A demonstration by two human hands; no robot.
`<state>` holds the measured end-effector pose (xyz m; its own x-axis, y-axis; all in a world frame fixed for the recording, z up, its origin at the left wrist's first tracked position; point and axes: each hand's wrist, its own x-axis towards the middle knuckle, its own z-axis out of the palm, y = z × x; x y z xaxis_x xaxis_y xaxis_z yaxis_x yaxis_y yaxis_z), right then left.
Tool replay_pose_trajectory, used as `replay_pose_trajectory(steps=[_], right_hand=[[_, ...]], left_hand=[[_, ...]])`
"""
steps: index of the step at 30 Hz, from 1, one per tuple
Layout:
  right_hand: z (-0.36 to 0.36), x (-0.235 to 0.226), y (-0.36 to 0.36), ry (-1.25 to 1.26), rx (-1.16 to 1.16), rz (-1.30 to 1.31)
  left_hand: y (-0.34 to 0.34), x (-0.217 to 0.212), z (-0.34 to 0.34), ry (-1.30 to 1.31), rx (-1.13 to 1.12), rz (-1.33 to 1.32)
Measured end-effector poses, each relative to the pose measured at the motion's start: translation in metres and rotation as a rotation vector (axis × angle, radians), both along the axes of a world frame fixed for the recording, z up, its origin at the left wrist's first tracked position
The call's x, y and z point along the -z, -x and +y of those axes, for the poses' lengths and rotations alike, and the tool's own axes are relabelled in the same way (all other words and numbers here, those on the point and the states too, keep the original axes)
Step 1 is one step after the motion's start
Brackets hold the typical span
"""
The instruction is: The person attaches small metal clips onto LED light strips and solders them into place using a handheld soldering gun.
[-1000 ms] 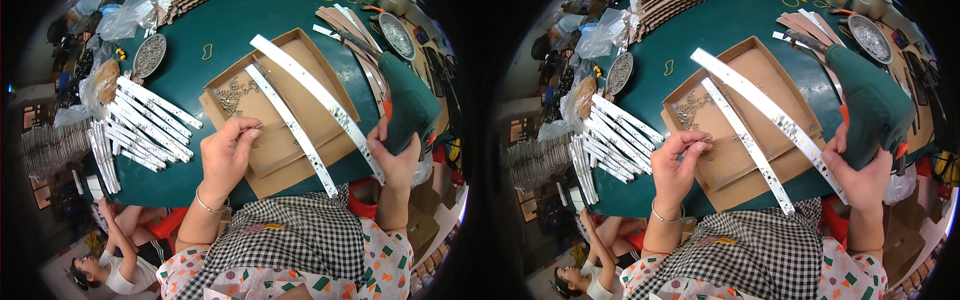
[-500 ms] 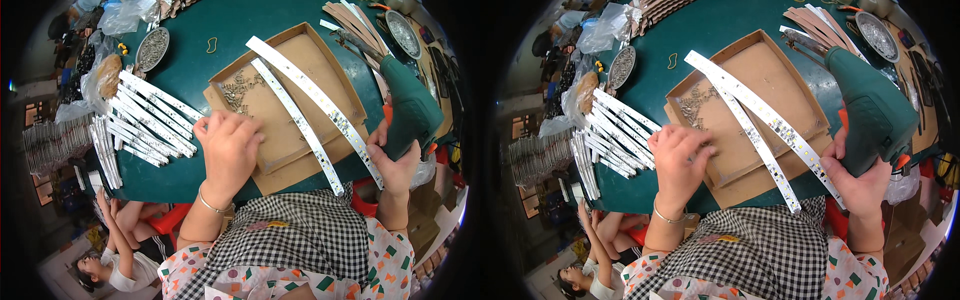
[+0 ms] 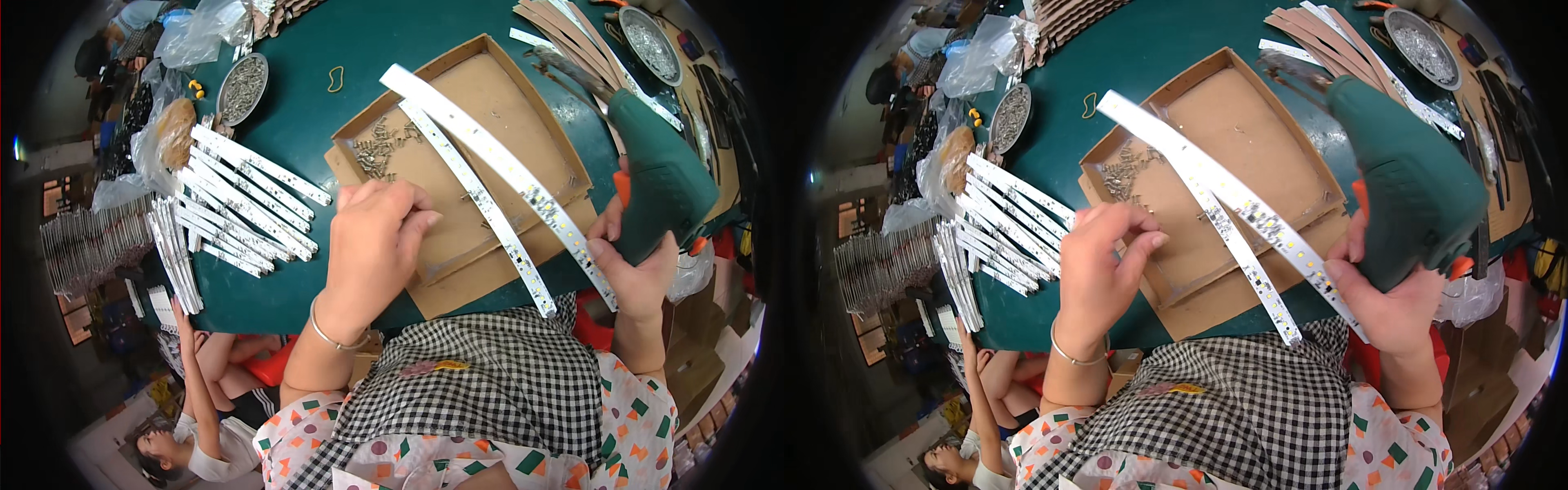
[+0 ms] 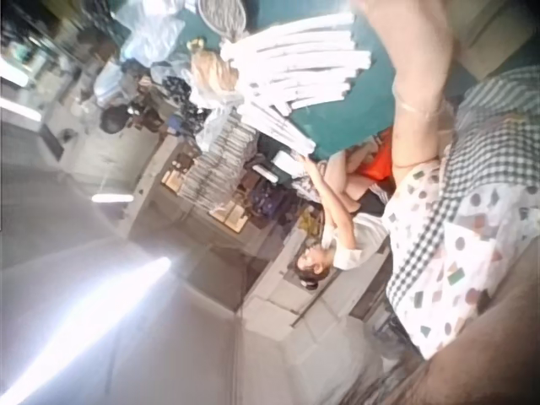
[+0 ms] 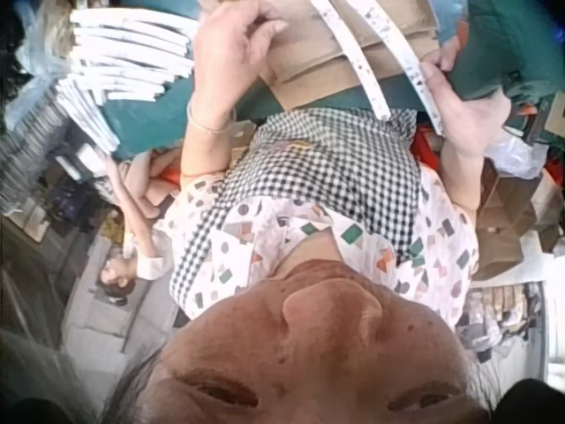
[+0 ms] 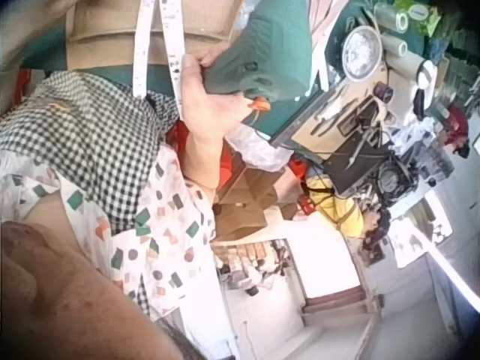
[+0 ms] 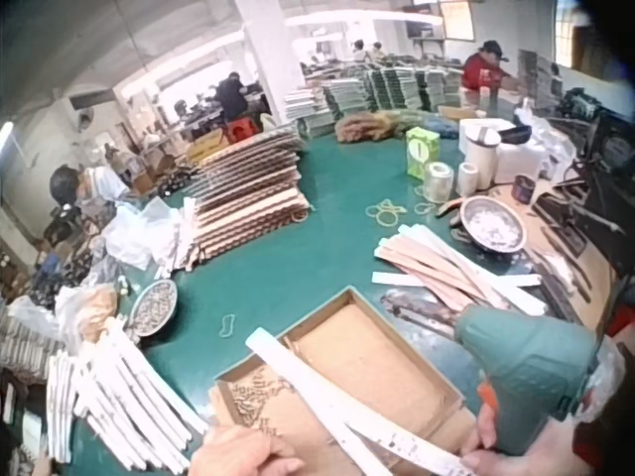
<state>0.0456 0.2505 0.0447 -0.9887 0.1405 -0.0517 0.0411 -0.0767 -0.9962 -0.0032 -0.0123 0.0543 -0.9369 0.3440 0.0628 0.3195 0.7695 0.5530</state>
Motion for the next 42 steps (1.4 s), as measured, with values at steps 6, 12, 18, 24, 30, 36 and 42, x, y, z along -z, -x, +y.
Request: replay_pose_trajectory(steps=[6,12,18,24,30,36,42], right_hand=[[-0.01,0.007,-0.006,-0.045,-0.182,-0.017],[-0.014,0.01,-0.009,-0.176,-0.353,0.082],[-0.015,0.007,-0.011,-0.216,-0.352,0.009],[-0.014,0.006,-0.01,-0.419,-0.444,0.056],[-0.024,-0.003,-0.007,-0.21,-0.225,-0.146],[-0.027,-0.006,-0.007,-0.026,-0.16,-0.152],[-0.031,0.006,-0.011,0.094,-0.168,-0.212]], left_hand=[[-0.011,0.009,0.011,-0.765,-0.162,-0.203],[-0.018,0.018,0.015,-0.853,-0.153,-0.116],[-0.02,0.026,0.019,-0.824,-0.159,-0.071],[-0.023,0.03,0.019,-0.828,-0.2,-0.056],[-0.021,0.026,0.018,-0.731,-0.147,0.041],[-0.02,0.025,0.019,-0.658,-0.105,0.081],[-0.019,0.028,0.014,-0.54,-0.069,0.123]])
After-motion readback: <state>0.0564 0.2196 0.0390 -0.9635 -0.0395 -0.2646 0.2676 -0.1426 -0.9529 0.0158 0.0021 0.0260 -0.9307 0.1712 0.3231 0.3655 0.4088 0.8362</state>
